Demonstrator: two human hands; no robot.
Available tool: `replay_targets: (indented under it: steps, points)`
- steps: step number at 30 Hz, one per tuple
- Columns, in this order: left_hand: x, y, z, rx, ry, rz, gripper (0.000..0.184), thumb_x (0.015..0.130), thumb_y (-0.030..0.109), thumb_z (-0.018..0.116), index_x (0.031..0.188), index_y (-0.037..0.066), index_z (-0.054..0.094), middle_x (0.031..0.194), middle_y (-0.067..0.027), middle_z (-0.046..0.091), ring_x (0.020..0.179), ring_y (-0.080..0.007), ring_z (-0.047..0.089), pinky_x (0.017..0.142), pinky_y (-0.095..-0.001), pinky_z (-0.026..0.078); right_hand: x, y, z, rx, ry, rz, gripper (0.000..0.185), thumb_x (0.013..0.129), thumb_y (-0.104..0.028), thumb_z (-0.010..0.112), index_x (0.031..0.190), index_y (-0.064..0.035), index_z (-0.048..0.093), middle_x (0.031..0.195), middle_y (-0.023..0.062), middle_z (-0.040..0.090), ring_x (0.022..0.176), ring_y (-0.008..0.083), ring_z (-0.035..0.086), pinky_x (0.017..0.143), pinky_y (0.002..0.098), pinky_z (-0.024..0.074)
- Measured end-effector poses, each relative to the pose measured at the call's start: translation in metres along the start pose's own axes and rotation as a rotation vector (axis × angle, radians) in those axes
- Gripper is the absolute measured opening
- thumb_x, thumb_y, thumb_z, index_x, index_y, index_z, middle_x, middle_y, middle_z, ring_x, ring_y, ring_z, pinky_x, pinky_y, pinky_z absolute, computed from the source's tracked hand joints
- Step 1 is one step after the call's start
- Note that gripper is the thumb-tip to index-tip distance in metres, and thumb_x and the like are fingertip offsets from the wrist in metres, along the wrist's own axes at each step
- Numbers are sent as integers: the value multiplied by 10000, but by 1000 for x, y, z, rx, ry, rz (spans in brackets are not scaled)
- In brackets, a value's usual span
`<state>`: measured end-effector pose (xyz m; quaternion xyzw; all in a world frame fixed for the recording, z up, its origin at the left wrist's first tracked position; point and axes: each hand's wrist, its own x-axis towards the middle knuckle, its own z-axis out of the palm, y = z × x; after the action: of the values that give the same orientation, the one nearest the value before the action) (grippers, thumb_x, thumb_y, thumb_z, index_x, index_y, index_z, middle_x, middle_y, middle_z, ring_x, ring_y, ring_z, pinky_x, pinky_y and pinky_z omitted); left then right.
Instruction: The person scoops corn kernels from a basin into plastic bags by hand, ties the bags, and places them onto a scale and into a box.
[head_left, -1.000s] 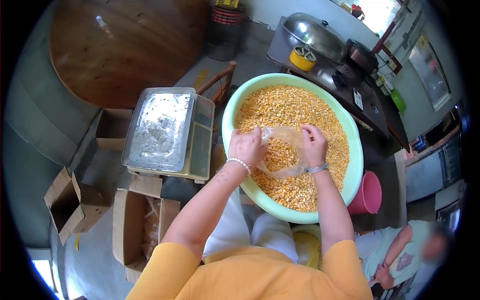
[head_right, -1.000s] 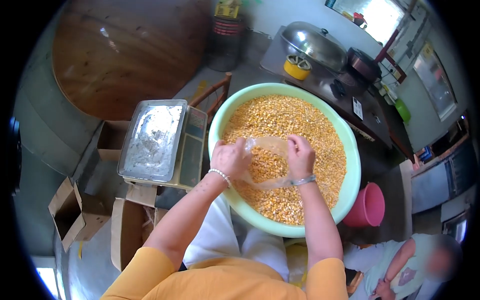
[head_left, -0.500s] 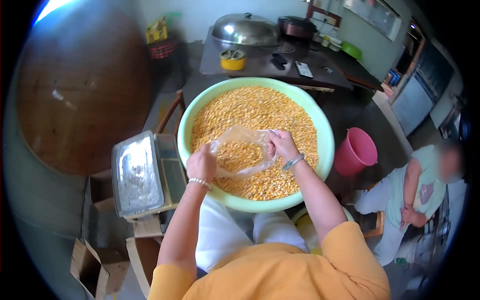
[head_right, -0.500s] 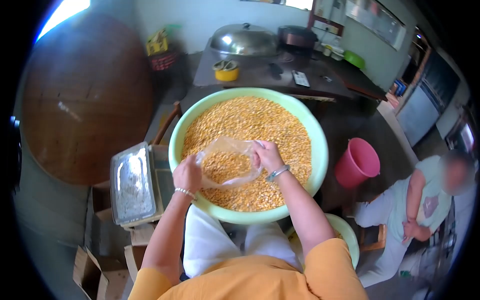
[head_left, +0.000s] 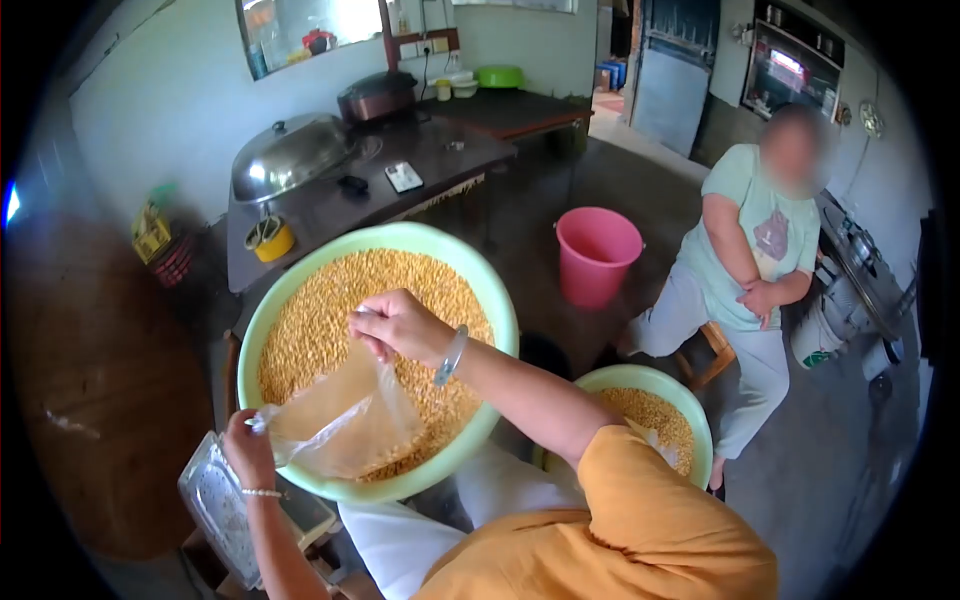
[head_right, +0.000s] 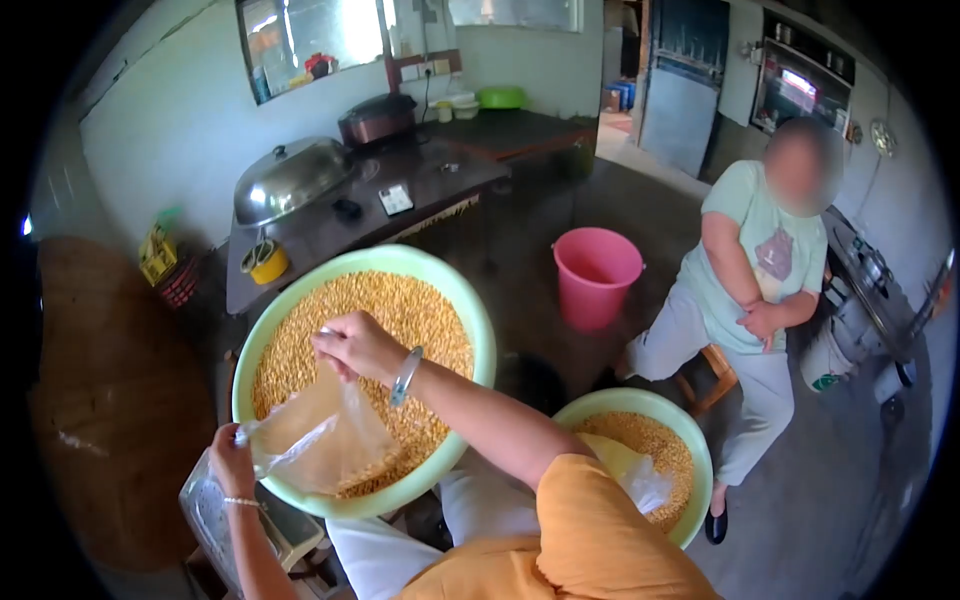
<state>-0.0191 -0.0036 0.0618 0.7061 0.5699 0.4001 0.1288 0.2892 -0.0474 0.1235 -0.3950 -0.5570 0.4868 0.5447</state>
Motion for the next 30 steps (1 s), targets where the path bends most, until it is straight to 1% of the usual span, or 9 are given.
replay_targets:
  steps: [2,6,12,17,21,24,25,28,30]
  points:
    - [-16,-57,17,23,-112,-140,179,736,86,656,899,12,667,757,-118,666,668,-149,608,615,-286,476,-4,38,-3,-66,-11,113,214,869,-166,574,731,-2,573,546,26,530,439,91,498,400,238,384]
    - [-40,-31,13,-156,-159,-263,181,775,125,647,848,-40,634,604,-34,578,513,-86,513,477,-244,412,-26,35,-16,86,-101,94,126,813,-114,624,890,-16,611,602,20,555,471,89,519,428,235,429]
    - [-62,4,17,-858,-141,-567,108,795,31,588,889,-15,566,720,-42,599,623,-108,571,577,-219,456,-14,29,-46,87,-306,145,325,865,-265,601,1015,23,598,633,35,575,506,97,557,462,215,467]
    - [-39,7,35,-1151,-74,-583,27,842,22,525,864,7,527,660,-48,545,540,-118,516,527,-235,451,5,39,-7,-265,-213,-57,677,765,-316,708,1314,-66,401,1159,157,554,783,184,615,674,301,514]
    - [-30,11,47,-1153,8,-593,81,886,115,531,864,38,520,616,-10,494,487,-97,465,456,-237,424,4,66,31,-893,-333,4,453,761,-200,675,1178,-84,540,904,137,645,716,232,625,650,335,491]
    - [-22,10,44,-1137,9,-594,65,881,133,536,847,78,529,586,27,453,434,-67,420,381,-212,372,18,81,45,-769,-275,151,204,756,-131,641,952,-76,648,739,126,640,681,260,623,638,345,485]
    - [-17,19,36,-1101,23,-600,61,880,133,536,844,83,531,582,31,446,420,-62,407,372,-205,362,28,82,48,-718,-127,28,86,723,-71,624,797,-62,665,712,132,635,658,255,622,633,343,482]
    - [-20,37,12,-1054,91,-519,85,865,126,549,913,56,555,588,37,448,400,-46,387,356,-189,343,47,67,48,-627,-71,-145,245,659,36,595,880,-50,658,765,131,654,689,219,635,643,318,493]
    - [-23,44,4,-1026,172,-522,61,860,100,529,805,76,540,579,36,451,397,-59,391,347,-197,323,44,53,49,-502,-69,-220,256,675,76,581,897,-27,654,776,94,665,723,147,634,662,277,501]
